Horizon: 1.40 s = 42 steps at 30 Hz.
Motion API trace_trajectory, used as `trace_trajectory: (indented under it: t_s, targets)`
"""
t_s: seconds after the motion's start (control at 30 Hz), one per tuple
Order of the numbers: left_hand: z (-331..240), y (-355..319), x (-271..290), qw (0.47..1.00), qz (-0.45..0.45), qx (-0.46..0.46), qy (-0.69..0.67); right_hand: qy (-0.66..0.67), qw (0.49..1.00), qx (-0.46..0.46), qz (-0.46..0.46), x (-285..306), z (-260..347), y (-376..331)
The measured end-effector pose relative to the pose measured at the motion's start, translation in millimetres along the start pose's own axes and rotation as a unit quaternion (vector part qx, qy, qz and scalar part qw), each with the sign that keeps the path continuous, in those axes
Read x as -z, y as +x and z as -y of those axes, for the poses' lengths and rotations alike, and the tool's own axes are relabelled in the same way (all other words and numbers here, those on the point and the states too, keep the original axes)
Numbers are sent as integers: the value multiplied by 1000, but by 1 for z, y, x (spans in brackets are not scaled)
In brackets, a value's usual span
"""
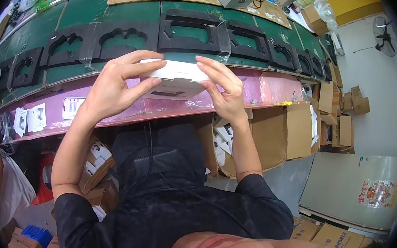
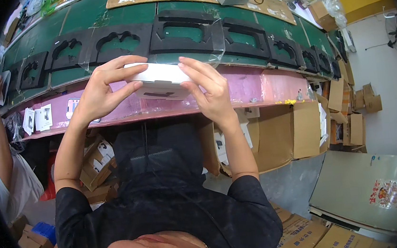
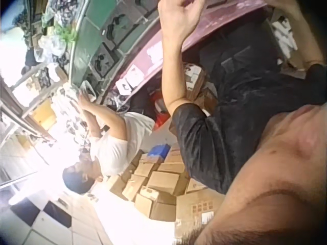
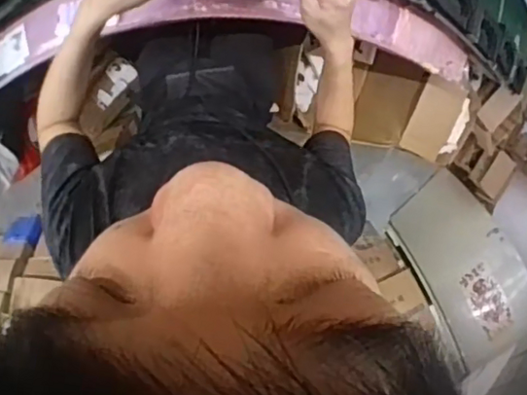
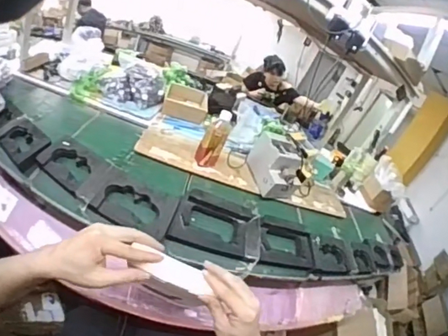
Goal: The person folds and closes the flaps of product boxes by hand and places the packaged boxes into a large container.
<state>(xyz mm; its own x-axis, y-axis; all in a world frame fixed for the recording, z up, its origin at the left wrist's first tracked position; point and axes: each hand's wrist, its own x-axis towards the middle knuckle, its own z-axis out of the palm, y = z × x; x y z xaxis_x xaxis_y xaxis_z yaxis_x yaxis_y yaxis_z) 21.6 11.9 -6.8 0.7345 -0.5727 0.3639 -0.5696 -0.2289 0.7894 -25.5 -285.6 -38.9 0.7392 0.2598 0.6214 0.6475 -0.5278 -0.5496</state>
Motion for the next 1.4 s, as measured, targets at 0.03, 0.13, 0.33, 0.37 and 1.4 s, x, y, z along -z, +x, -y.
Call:
trace_trajectory:
  t_s: [0.03, 0.13, 0.33, 0.37, 1.4]
  targets:
    - [2, -1, 0, 1000, 1, 0, 0, 0, 1000, -1, 0, 2, 3, 2]
    - [10, -2, -1, 1000, -2, -6, 7, 46, 998, -44, 3, 7, 9, 5]
    - [17, -2, -3, 999, -16, -30, 20, 6, 1000, -19, -9, 7, 5, 5]
    - [17, -1, -3, 999, -14, -34, 20, -14, 1000, 3, -4, 8, 4, 4]
    - [52, -13, -61, 940, -265, -193, 98, -27, 982, 6, -185, -68, -7, -30]
